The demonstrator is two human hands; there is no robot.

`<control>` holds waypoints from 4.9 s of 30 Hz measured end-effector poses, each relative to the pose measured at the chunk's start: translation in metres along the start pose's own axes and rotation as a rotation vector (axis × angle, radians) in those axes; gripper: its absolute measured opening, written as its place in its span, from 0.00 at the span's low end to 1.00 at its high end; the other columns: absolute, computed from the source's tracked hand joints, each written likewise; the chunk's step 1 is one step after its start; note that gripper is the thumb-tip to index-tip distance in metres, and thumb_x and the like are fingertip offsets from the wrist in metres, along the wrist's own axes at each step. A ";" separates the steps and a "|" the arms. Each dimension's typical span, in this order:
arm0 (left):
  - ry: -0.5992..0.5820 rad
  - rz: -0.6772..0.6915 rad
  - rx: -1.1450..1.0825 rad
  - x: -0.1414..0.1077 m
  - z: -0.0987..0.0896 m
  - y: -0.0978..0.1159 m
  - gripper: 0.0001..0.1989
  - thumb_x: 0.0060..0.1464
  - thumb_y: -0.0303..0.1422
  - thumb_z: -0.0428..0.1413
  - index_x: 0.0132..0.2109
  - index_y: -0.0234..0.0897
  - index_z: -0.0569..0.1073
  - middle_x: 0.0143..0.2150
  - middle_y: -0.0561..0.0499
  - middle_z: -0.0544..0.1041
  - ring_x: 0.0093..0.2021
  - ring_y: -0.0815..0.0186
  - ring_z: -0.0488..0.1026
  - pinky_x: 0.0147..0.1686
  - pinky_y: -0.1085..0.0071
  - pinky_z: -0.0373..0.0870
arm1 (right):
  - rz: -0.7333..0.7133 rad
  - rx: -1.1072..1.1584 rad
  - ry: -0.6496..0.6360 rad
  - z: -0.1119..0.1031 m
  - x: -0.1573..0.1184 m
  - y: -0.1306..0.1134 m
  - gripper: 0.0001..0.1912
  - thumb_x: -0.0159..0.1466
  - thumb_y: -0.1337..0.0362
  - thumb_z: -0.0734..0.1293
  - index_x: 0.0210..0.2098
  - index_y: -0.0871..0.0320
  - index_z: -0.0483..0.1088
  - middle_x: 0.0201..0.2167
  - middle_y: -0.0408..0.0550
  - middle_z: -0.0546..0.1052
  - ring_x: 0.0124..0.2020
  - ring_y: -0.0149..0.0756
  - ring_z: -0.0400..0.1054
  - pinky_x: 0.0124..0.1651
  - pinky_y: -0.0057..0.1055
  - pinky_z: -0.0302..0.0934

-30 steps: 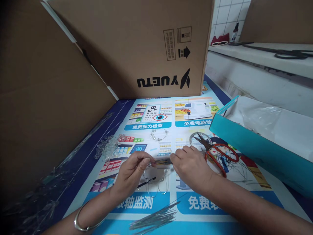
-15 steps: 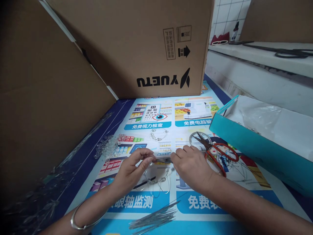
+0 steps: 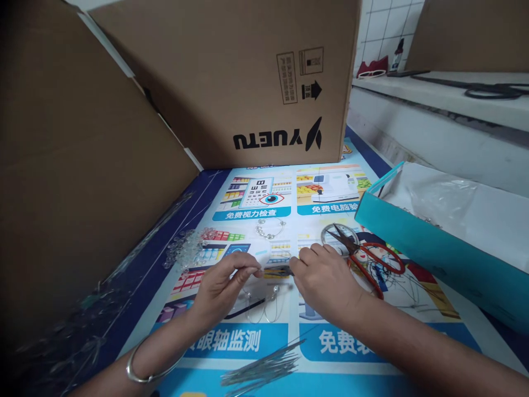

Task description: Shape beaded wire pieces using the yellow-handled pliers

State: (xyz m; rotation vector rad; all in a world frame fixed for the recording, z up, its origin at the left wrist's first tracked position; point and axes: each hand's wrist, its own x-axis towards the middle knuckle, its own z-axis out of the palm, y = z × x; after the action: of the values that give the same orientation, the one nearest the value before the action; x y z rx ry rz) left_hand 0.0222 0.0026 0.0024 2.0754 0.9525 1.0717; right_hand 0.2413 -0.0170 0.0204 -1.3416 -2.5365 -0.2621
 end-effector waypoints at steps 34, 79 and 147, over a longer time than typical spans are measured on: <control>0.028 0.186 0.006 -0.004 0.001 -0.003 0.10 0.53 0.20 0.51 0.40 0.36 0.70 0.33 0.49 0.73 0.37 0.66 0.69 0.37 0.69 0.66 | -0.093 -0.154 0.030 -0.014 0.001 -0.007 0.05 0.60 0.68 0.61 0.36 0.60 0.67 0.28 0.46 0.67 0.31 0.36 0.55 0.34 0.36 0.42; 0.027 0.055 -0.232 -0.001 0.004 -0.008 0.08 0.55 0.23 0.50 0.39 0.37 0.70 0.36 0.47 0.73 0.40 0.64 0.70 0.41 0.63 0.67 | 0.034 0.037 -0.116 -0.016 0.001 -0.006 0.03 0.59 0.68 0.62 0.31 0.58 0.68 0.30 0.47 0.71 0.33 0.38 0.60 0.34 0.34 0.44; -0.068 0.411 0.088 -0.003 0.002 -0.010 0.13 0.51 0.21 0.53 0.43 0.38 0.72 0.36 0.47 0.76 0.41 0.61 0.71 0.43 0.60 0.66 | 0.058 0.098 -0.233 -0.018 0.002 -0.008 0.07 0.60 0.65 0.60 0.29 0.58 0.69 0.29 0.49 0.72 0.31 0.38 0.62 0.30 0.32 0.46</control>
State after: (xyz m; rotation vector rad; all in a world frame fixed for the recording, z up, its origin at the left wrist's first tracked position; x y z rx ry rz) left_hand 0.0193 0.0056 -0.0078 2.4306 0.5583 1.1665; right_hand 0.2367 -0.0250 0.0381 -1.4809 -2.6506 0.0323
